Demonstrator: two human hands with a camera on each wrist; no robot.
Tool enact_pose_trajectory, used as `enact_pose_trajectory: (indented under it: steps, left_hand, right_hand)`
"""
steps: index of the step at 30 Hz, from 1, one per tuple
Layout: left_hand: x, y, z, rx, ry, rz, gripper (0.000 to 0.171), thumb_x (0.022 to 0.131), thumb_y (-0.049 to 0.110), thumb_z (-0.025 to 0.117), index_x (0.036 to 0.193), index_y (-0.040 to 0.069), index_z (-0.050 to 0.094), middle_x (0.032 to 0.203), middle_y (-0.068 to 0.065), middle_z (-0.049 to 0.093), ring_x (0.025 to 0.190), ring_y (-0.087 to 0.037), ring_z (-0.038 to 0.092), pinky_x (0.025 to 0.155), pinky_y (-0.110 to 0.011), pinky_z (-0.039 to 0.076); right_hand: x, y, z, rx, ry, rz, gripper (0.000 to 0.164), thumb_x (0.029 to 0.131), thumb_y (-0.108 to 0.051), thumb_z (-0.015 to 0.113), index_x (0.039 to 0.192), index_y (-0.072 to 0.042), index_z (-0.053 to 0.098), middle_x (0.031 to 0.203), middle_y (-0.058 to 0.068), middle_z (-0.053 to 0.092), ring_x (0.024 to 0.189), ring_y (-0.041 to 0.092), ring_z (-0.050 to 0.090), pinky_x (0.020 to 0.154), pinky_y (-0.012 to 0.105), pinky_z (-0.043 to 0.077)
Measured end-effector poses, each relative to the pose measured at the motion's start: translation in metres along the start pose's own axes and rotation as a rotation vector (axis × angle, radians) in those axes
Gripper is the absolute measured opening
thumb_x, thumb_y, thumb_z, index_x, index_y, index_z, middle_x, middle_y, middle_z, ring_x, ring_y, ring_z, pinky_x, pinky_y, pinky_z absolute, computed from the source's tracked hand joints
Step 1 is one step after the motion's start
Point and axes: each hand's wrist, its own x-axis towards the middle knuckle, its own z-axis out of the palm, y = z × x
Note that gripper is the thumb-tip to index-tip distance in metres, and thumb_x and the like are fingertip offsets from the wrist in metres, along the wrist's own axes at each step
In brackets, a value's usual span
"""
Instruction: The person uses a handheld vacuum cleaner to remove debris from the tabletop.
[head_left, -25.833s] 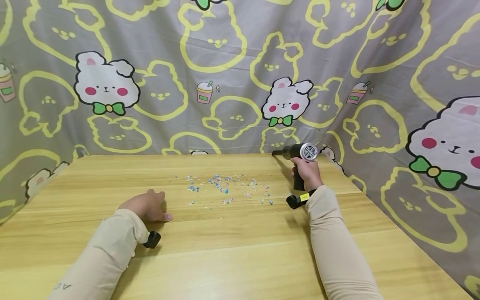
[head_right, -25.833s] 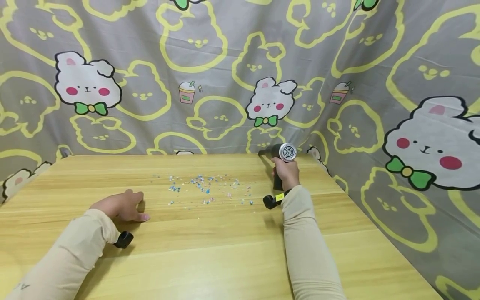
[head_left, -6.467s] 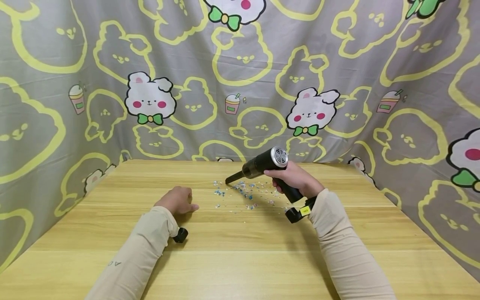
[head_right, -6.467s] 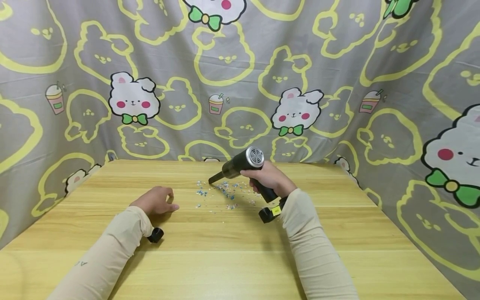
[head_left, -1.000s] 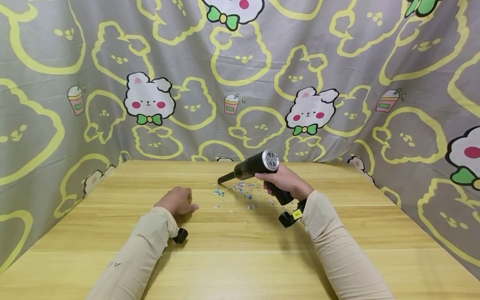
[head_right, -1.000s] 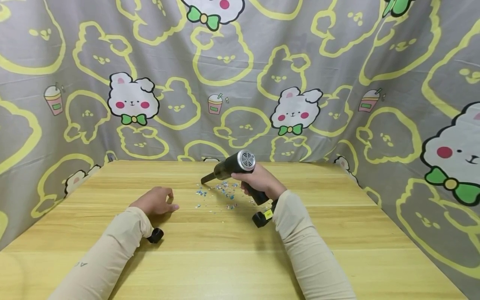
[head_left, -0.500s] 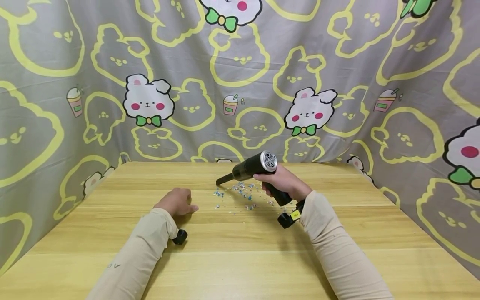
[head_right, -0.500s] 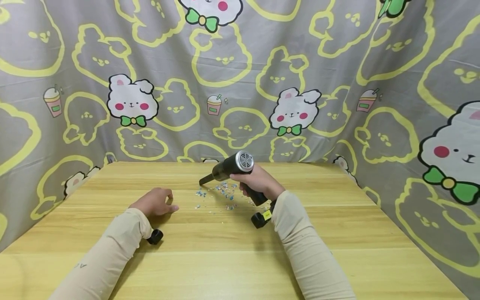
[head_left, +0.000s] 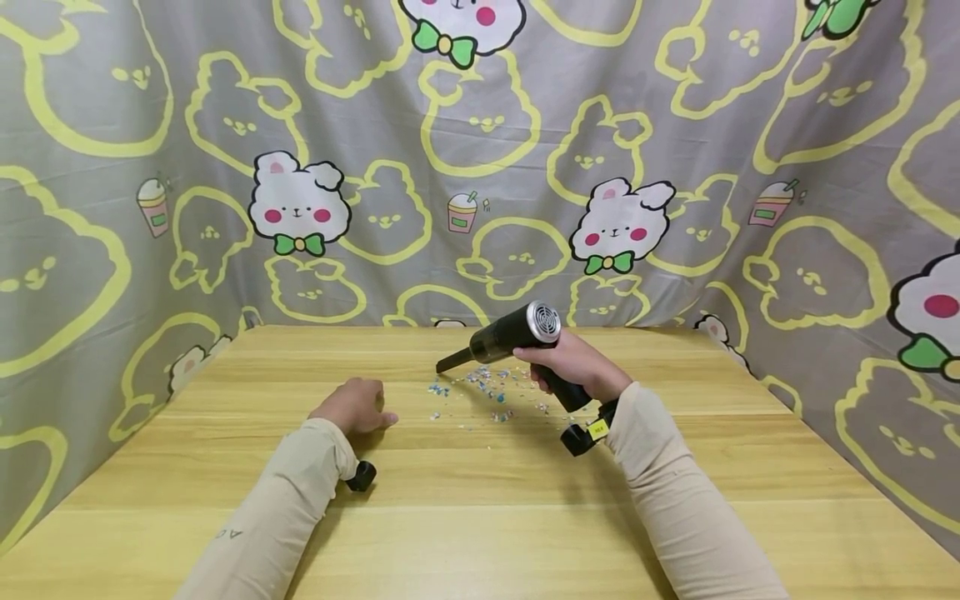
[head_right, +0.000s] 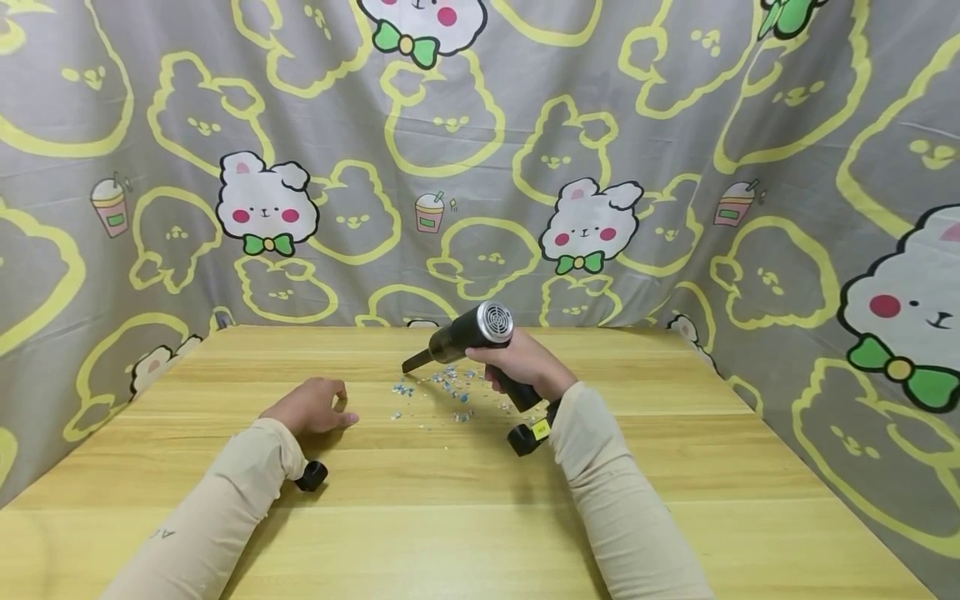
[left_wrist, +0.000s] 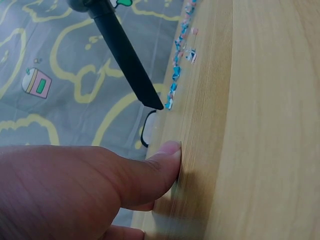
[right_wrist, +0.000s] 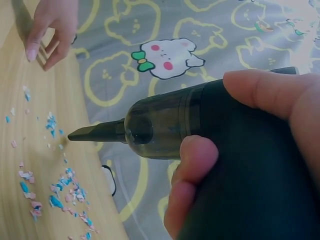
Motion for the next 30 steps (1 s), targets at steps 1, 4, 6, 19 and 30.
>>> enact_pose_trajectory:
  steps: [1,4,6,19,30]
  left_hand:
    - [0.000,0.000,0.000,0.001,0.001,0.000,0.047,0.088,0.034,0.067,0.114,-0.004,0.056,0.116,-0.024,0.060,0.108,-0.040,0.055,0.091,-0.052,0.046]
    - [-0.001,0.000,0.000,-0.002,0.003,0.001,0.047,0.088,0.034,0.067,0.115,-0.004,0.056,0.117,-0.025,0.059,0.110,-0.041,0.053,0.092,-0.053,0.046]
    - [-0.001,0.000,0.000,-0.003,0.002,0.001,0.048,0.088,0.034,0.067,0.116,-0.004,0.055,0.119,-0.025,0.058,0.111,-0.042,0.052,0.093,-0.053,0.045]
    - [-0.002,0.002,0.002,-0.008,-0.007,-0.008,0.048,0.089,0.034,0.066,0.117,-0.003,0.055,0.120,-0.026,0.057,0.113,-0.042,0.051,0.093,-0.054,0.045]
    - [-0.001,0.002,0.002,-0.002,0.006,-0.014,0.045,0.088,0.034,0.068,0.112,-0.002,0.057,0.113,-0.022,0.061,0.103,-0.035,0.057,0.088,-0.050,0.048]
  right_hand:
    - [-0.001,-0.001,-0.001,-0.003,-0.001,-0.005,0.041,0.090,-0.024,0.065,0.126,-0.012,0.050,0.064,0.010,0.056,0.049,0.019,0.051,0.050,0.030,0.047]
    - [-0.003,-0.003,-0.004,-0.017,0.003,-0.019,0.041,0.090,-0.024,0.065,0.125,-0.011,0.050,0.063,0.012,0.056,0.048,0.019,0.051,0.050,0.030,0.046]
    - [-0.005,-0.004,-0.005,-0.023,0.004,-0.019,0.040,0.090,-0.024,0.065,0.125,-0.010,0.050,0.063,0.012,0.056,0.048,0.019,0.051,0.050,0.031,0.046]
    - [-0.010,-0.005,-0.010,-0.019,-0.026,-0.010,0.043,0.090,-0.023,0.066,0.128,-0.011,0.050,0.065,0.011,0.055,0.049,0.019,0.051,0.050,0.030,0.048]
    - [-0.011,-0.008,-0.010,-0.024,-0.050,-0.005,0.044,0.089,-0.024,0.066,0.127,-0.010,0.050,0.064,0.009,0.054,0.049,0.018,0.050,0.050,0.030,0.047]
